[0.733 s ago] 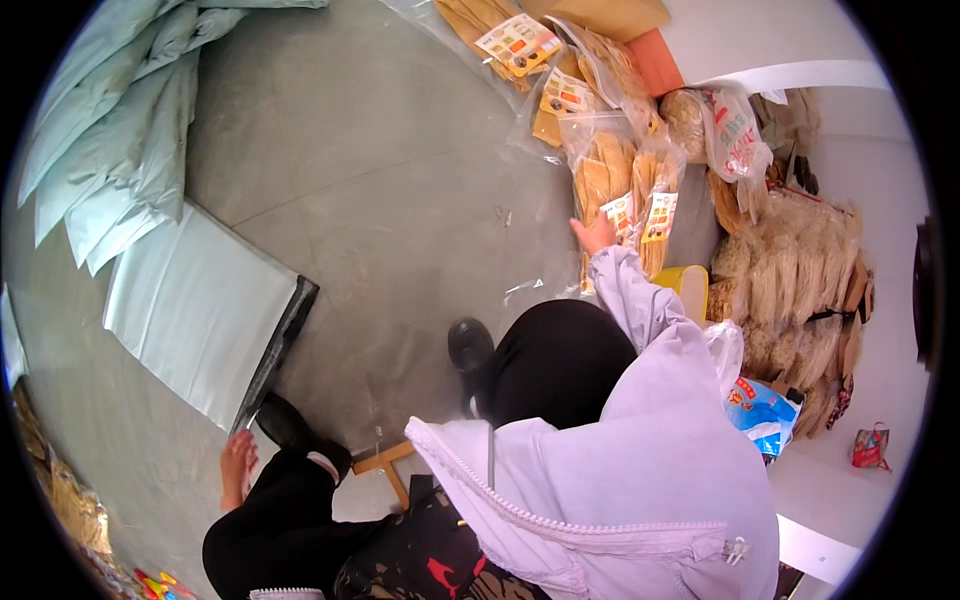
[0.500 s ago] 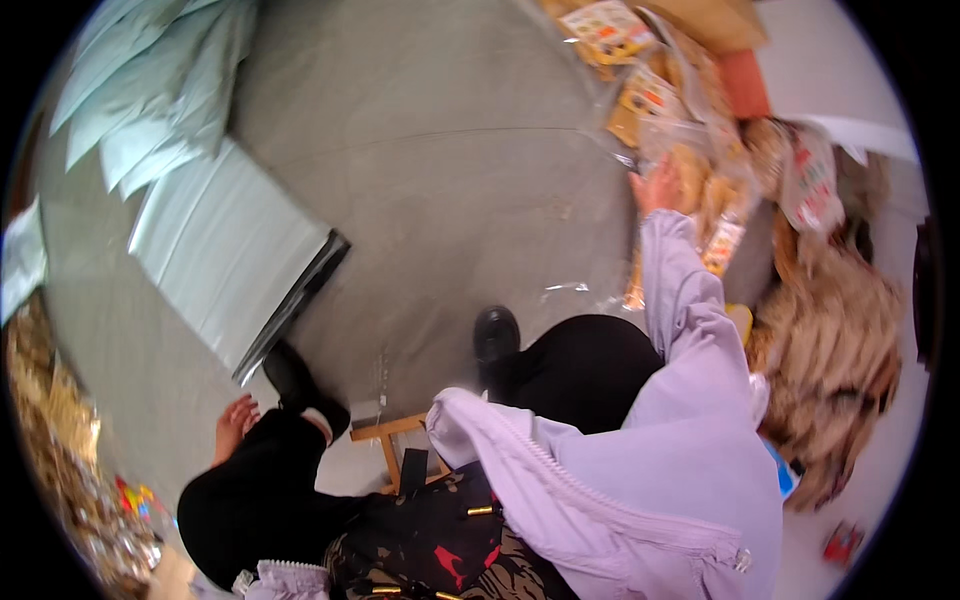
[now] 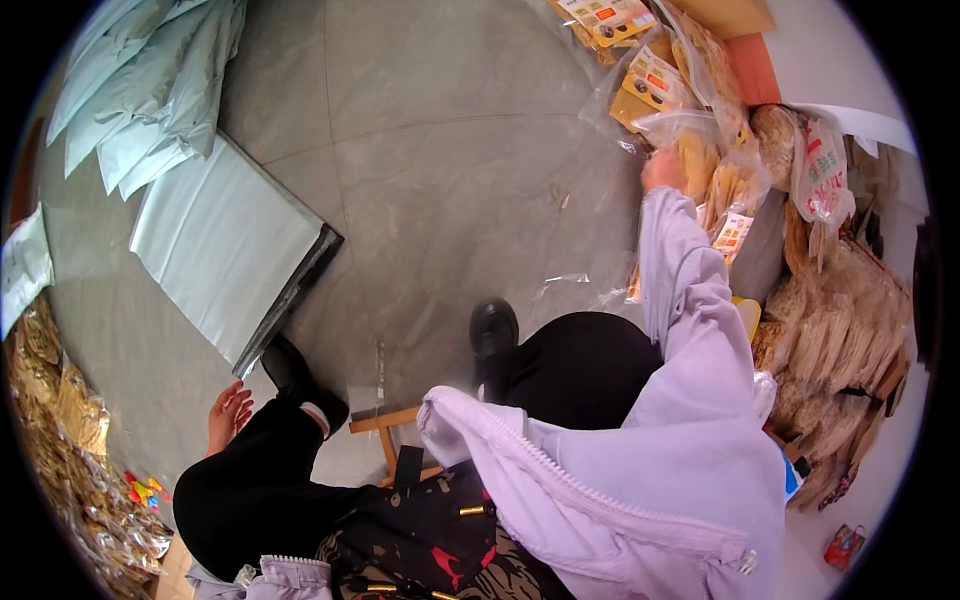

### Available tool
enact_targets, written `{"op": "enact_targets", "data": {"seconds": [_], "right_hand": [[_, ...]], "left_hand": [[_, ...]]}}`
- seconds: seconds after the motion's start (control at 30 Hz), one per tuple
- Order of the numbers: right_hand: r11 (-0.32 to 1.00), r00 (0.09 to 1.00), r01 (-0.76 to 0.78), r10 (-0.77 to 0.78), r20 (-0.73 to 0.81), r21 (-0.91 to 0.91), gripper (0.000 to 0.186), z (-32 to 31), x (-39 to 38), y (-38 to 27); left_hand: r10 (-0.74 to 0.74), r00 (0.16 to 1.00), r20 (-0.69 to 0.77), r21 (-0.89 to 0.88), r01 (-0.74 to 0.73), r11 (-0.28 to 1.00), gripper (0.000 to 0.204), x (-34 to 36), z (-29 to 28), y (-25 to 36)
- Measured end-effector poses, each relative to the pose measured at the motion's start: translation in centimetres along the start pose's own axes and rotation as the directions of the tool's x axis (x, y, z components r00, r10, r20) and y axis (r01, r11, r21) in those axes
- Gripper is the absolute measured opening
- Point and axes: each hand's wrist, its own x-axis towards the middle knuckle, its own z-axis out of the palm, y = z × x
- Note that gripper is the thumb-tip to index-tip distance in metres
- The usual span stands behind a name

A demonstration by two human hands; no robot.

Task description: The person repeatedly picks up packages of flat, yellow food items and places them into white shipping envelopes. They then fold the top of the envelope over and seal it by pressing down on the closure strip. This process is repeated for multiple items in a continuous loop.

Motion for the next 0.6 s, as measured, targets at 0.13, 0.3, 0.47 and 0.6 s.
{"op": "enact_targets", "data": {"seconds": [0.13, 0.3, 0.47, 0.6], "right_hand": [[0.813, 0.997, -0.042, 0.068, -0.023, 0.581, 0.024, 2.7, 1.0, 1.3], [0.377, 0.922, 0.146, -0.388, 0.013, 0.915, 0.021, -5.4, -7.3, -11.7], [-0.118, 0.647, 0.261, -0.715, -0.265, 0.958, 0.032, -10.1, -7.8, -20.8], [0.537, 0.768, 0.476, -0.640, -0.032, 0.696, 0.089, -6.8, -0.6, -21.8]], "left_hand": [[0.003, 1.000, 0.005, 0.018, -0.003, 1.000, 0.037, 0.4, 1.1, 1.3], [0.048, 0.998, 0.029, 0.071, -0.050, 0.996, 0.037, 1.4, 1.8, 2.6], [0.085, 0.996, 0.035, 0.115, -0.089, 0.989, 0.036, 1.2, 3.0, 4.0], [0.158, 0.985, 0.074, 0.091, -0.164, 0.982, 0.034, 2.7, 2.0, 2.6]]}}
